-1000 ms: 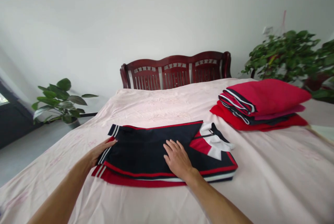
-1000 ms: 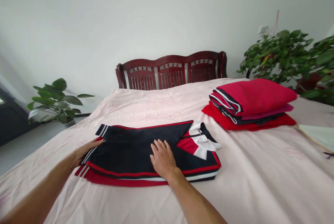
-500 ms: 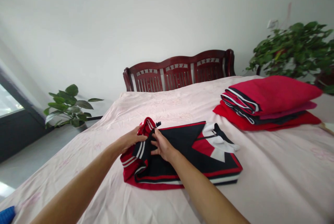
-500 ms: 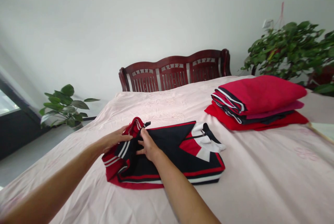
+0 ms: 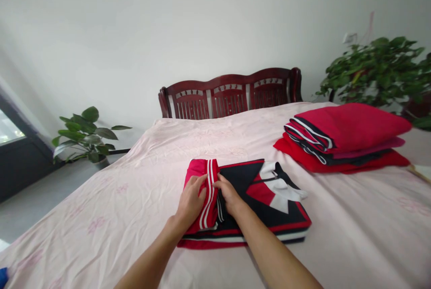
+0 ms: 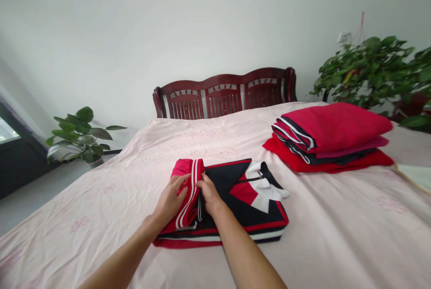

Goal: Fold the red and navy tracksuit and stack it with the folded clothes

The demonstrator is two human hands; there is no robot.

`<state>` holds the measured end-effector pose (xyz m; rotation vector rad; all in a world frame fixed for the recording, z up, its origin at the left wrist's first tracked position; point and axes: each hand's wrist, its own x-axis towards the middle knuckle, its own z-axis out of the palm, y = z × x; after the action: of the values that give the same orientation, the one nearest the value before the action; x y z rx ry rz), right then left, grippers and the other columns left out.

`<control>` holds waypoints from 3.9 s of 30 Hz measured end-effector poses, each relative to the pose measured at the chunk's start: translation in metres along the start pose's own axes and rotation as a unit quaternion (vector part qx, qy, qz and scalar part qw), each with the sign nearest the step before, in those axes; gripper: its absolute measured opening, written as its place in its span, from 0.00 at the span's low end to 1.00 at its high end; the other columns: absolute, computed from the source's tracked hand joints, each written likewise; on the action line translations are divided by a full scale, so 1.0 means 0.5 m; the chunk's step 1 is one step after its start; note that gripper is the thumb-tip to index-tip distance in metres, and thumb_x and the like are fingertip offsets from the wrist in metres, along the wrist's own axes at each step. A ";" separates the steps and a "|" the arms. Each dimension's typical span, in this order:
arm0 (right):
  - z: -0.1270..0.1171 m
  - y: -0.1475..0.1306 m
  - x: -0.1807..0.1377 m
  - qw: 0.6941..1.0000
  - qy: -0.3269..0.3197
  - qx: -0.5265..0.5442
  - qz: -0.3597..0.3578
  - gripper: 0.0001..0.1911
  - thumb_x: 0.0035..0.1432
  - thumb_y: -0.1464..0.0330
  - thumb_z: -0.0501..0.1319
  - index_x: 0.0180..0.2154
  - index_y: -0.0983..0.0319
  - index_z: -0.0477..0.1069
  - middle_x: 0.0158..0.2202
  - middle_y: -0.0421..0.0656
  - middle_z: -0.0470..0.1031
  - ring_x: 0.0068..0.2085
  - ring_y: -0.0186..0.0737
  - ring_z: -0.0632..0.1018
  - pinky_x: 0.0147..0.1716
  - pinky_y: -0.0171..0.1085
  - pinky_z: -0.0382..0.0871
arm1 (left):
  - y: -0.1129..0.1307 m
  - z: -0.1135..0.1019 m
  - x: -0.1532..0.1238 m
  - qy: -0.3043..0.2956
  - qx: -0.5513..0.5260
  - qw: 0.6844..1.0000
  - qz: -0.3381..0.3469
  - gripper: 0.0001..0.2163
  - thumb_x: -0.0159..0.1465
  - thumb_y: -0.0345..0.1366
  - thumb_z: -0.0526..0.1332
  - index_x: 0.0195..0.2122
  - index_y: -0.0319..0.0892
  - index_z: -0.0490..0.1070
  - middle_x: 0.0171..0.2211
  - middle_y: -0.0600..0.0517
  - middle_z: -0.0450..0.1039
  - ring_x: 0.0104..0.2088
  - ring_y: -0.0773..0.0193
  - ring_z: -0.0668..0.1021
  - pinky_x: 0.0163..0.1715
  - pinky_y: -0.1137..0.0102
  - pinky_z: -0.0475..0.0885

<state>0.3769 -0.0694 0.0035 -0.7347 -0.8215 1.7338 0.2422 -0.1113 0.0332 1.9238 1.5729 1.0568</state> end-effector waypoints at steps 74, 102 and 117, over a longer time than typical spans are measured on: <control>-0.072 -0.148 0.135 0.588 0.101 -0.793 -0.123 0.16 0.65 0.72 0.49 0.45 0.63 0.74 0.47 0.56 0.75 0.49 0.52 0.76 0.49 0.47 0.66 | 0.017 0.069 -0.211 -0.034 0.259 0.926 0.273 0.11 0.64 0.32 0.59 0.46 0.50 0.75 0.29 0.51 0.72 0.29 0.62 0.73 0.28 0.66 0.64; -0.141 -0.077 -0.056 0.593 -0.048 -0.783 -0.183 0.31 0.66 0.56 0.52 0.66 0.60 0.57 0.69 0.49 0.53 0.69 0.49 0.53 0.67 0.50 0.40 | -0.008 -0.003 -0.155 -0.082 -0.363 0.898 -0.234 0.29 0.59 0.43 0.64 0.61 0.40 0.63 0.52 0.43 0.75 0.49 0.54 0.79 0.53 0.60 0.73; -0.153 -0.120 -0.090 0.593 0.001 -0.779 -0.205 0.28 0.67 0.61 0.50 0.65 0.65 0.60 0.67 0.51 0.59 0.69 0.49 0.55 0.67 0.53 0.44 | 0.070 -0.002 -0.131 -0.063 -0.447 0.846 -0.284 0.26 0.57 0.38 0.66 0.57 0.43 0.66 0.46 0.45 0.78 0.37 0.59 0.80 0.29 0.70 0.74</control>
<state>0.4825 -0.0848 0.0116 -1.4261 -2.2936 0.1528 0.2590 -0.1833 0.0410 0.8052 1.1259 1.0742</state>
